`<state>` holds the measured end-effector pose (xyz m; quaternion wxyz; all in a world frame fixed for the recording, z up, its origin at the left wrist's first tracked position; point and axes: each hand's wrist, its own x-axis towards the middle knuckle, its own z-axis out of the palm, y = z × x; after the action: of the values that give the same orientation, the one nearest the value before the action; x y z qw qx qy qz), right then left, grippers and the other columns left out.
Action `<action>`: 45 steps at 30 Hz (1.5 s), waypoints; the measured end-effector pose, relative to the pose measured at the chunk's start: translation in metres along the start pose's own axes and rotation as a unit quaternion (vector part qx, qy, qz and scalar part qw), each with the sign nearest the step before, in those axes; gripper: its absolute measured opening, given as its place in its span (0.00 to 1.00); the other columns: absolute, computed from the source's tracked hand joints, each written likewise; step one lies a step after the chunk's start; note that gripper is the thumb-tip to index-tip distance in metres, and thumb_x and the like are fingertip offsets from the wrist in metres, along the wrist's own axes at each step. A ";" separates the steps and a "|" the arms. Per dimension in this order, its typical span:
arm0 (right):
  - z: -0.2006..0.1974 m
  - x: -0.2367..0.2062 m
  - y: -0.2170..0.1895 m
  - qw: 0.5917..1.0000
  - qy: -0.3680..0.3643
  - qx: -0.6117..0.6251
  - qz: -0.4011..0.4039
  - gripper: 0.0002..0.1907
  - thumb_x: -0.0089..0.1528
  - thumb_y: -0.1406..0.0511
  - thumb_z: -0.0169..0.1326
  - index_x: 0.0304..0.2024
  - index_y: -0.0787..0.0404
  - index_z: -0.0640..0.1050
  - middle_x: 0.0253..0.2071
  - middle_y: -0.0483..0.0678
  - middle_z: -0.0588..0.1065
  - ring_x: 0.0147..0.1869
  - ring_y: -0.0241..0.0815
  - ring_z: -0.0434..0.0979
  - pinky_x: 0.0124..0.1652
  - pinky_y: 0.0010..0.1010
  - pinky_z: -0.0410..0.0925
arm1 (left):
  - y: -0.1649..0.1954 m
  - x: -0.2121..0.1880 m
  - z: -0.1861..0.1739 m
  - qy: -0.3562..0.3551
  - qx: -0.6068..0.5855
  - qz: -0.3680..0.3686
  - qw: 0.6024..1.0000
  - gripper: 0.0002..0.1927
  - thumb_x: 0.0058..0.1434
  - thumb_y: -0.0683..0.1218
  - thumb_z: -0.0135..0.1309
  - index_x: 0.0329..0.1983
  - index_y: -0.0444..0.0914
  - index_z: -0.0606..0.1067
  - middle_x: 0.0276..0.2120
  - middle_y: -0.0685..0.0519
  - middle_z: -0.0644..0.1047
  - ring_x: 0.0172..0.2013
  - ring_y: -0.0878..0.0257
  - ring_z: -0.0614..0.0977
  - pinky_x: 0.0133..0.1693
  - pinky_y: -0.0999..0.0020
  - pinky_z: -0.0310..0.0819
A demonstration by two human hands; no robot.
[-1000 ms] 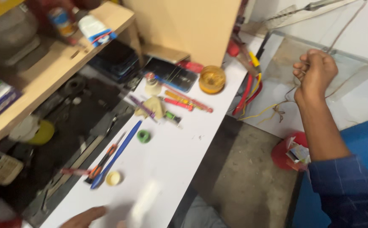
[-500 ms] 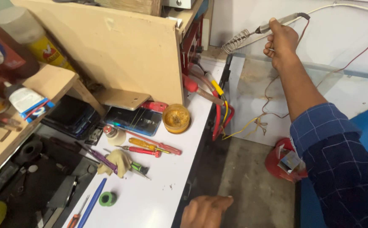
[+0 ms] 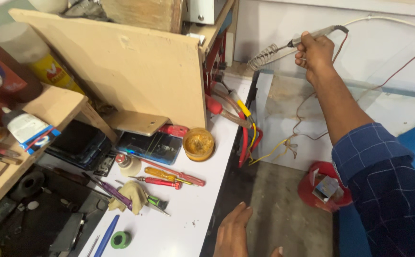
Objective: The person holds a graphics card on a white workbench, applies liquid from a bottle onto its edge connector area, and uses a red-handled screwdriver to work on the card's components. They then use a soldering iron along the card's gold edge connector and finally wipe the soldering iron tip on a green sponge.
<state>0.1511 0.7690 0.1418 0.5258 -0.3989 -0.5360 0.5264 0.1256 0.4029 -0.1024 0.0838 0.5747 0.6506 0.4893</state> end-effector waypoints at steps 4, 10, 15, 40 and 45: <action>0.000 0.010 -0.011 1.000 0.011 -0.010 0.025 0.12 0.71 0.58 0.54 0.37 0.56 0.72 0.28 0.41 0.72 0.24 0.33 0.72 0.23 0.26 0.70 | -0.002 0.005 0.000 -0.014 -0.004 -0.021 1.000 0.49 0.44 0.59 0.77 0.62 0.29 0.70 0.59 0.31 0.72 0.62 0.36 0.73 0.60 0.43 0.67; -0.030 0.016 -0.032 0.995 0.059 0.010 -0.080 0.17 0.77 0.54 0.54 0.39 0.57 0.70 0.26 0.43 0.69 0.23 0.35 0.70 0.22 0.28 0.68 | 0.011 0.000 -0.010 0.009 0.004 -0.022 1.000 0.45 0.47 0.56 0.75 0.62 0.29 0.69 0.58 0.32 0.73 0.61 0.38 0.75 0.60 0.44 0.68; -0.069 -0.005 -0.032 0.992 0.065 0.070 -0.078 0.16 0.76 0.56 0.52 0.38 0.57 0.71 0.28 0.42 0.70 0.25 0.36 0.70 0.27 0.32 0.70 | 0.028 0.002 -0.027 0.020 -0.004 -0.035 0.999 0.43 0.46 0.53 0.75 0.60 0.30 0.71 0.58 0.33 0.74 0.59 0.38 0.76 0.58 0.46 0.70; -0.030 -0.393 0.076 0.919 -0.240 0.306 0.067 0.17 0.74 0.63 0.47 0.61 0.69 0.71 0.42 0.55 0.77 0.35 0.44 0.78 0.34 0.34 0.73 | 0.101 -0.128 -0.150 0.118 -0.122 -0.254 0.952 0.21 0.48 0.41 0.67 0.47 0.34 0.81 0.44 0.48 0.85 0.42 0.61 0.86 0.48 0.65 0.79; -0.006 -0.454 0.068 0.893 -0.328 0.300 0.075 0.19 0.74 0.63 0.46 0.64 0.69 0.68 0.45 0.58 0.78 0.37 0.43 0.79 0.36 0.34 0.74 | 0.108 -0.160 -0.179 0.127 -0.155 -0.293 0.935 0.21 0.51 0.40 0.66 0.50 0.34 0.81 0.44 0.49 0.86 0.43 0.62 0.85 0.49 0.67 0.77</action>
<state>0.2072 0.3333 0.0087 0.3739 -0.0659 -0.4634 0.8007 0.1297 0.1579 -0.0047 0.2284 0.2716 0.7112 0.6069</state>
